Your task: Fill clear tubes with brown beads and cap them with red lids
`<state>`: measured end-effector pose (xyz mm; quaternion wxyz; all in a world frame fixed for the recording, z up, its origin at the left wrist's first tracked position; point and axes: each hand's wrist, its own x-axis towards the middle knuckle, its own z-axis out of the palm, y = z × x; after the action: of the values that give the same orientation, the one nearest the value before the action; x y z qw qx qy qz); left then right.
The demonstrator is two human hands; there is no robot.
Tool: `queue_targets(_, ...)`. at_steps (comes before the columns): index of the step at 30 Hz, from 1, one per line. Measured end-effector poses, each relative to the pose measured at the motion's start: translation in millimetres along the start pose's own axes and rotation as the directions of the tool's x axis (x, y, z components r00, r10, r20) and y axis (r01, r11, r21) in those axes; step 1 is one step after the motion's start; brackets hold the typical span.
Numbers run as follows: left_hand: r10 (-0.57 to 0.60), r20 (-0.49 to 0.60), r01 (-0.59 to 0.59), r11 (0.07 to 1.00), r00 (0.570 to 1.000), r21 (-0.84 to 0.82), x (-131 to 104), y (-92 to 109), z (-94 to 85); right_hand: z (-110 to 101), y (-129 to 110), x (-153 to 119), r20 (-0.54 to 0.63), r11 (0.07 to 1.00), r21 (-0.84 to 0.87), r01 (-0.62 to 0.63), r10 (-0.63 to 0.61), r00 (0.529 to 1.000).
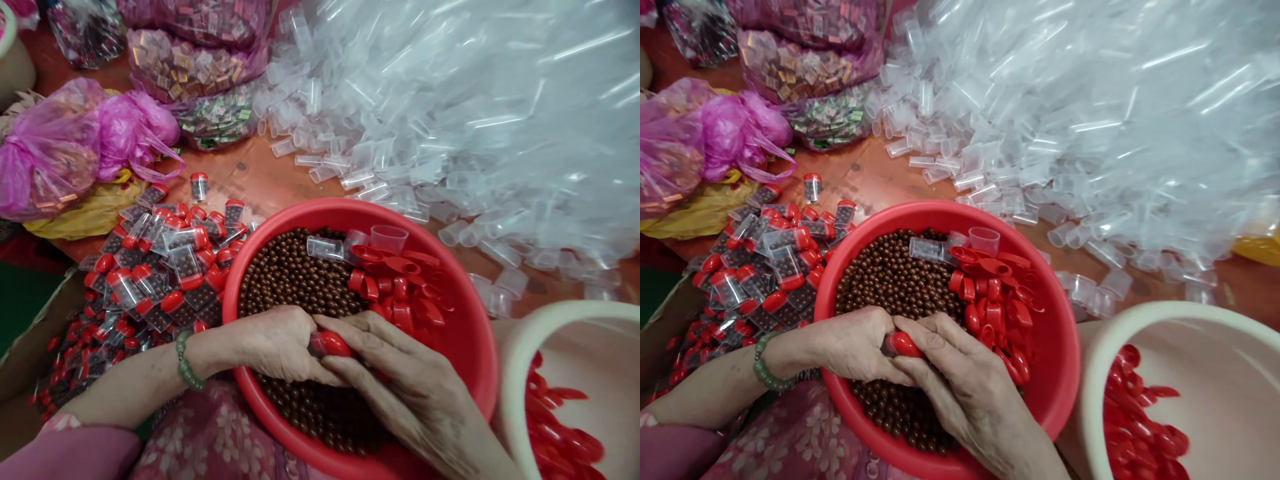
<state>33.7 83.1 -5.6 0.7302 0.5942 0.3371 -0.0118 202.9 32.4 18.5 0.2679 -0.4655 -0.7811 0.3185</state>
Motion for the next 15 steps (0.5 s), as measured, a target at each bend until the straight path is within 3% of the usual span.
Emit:
queue_targets(5,-0.08,0.136,0.121,0.936,0.987,-0.331,1.1,-0.9,-3.9,14.4,7.1,-6.8,-0.057,0.978,-0.207,0.038,-0.051,0.997)
queue_targets(9,0.024,0.1,0.04,0.811,0.995,-0.584,0.4,1.2,-6.8,19.0,6.1,-6.9,-0.094,0.962,-0.272,0.025,-0.052,0.994)
queue_targets(12,0.115,0.062,-0.042,0.728,0.991,-0.684,-0.6,2.4,-7.1,13.2,3.1,-3.4,-0.118,0.987,-0.158,0.005,-0.023,0.993)
queue_targets(15,0.164,0.073,-0.071,0.729,0.984,-0.681,-1.8,2.2,-7.2,2.6,1.1,3.2,-0.119,0.995,0.08,-0.056,0.065,0.991)
